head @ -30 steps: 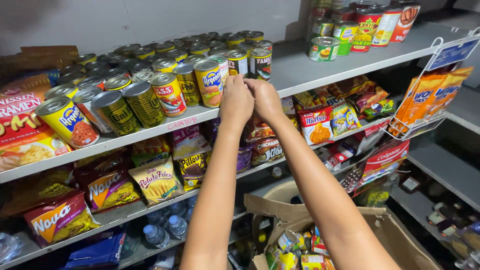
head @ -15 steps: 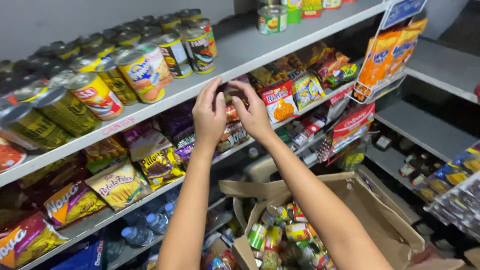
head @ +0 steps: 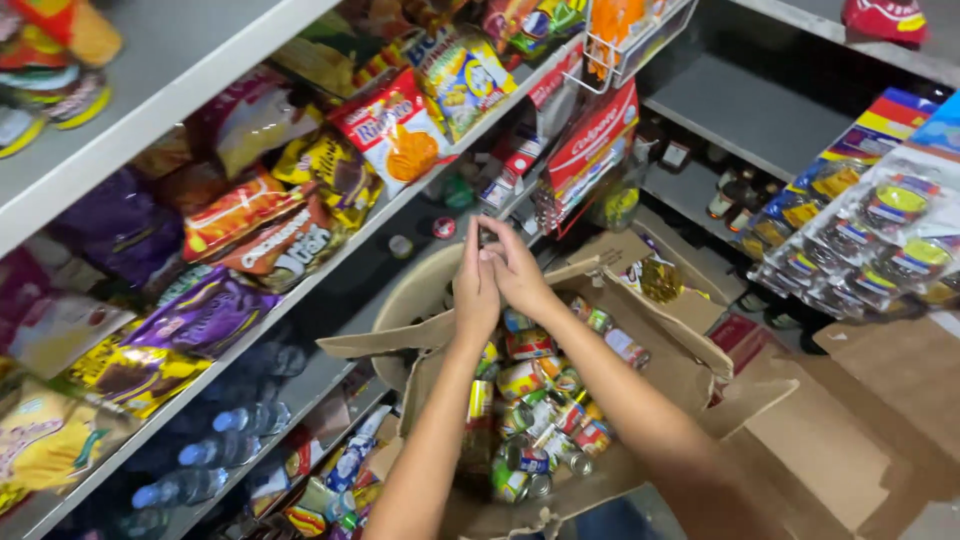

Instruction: Stocking various canned goods from a cardboard box onto store shelves.

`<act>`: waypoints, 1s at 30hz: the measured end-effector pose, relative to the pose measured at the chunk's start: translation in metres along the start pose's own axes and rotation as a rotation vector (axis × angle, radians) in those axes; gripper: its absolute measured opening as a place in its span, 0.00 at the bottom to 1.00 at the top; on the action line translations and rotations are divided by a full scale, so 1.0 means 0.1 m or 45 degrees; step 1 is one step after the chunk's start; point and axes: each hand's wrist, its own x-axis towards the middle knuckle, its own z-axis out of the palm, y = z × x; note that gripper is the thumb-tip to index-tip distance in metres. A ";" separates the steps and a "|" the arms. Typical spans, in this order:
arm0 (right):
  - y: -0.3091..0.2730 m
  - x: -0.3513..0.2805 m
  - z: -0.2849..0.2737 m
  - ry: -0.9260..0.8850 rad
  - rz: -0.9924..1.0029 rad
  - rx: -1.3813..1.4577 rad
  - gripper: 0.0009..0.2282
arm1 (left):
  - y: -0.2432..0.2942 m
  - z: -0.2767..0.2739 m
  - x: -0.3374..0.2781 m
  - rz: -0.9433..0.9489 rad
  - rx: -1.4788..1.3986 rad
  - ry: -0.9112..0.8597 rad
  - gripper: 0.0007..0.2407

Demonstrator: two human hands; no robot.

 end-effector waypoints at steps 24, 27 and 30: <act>4.10 -2.65 -1.73 -0.423 0.722 -0.579 0.30 | -4.05 2.47 -2.16 -0.632 0.241 -0.180 0.22; 4.04 -2.59 -1.78 -0.457 0.624 -0.826 0.35 | -4.15 2.51 -2.20 -0.696 0.258 -0.233 0.24; 4.01 -2.44 -1.81 -0.477 0.586 -0.896 0.38 | -4.28 2.61 -2.26 -0.683 0.247 -0.258 0.25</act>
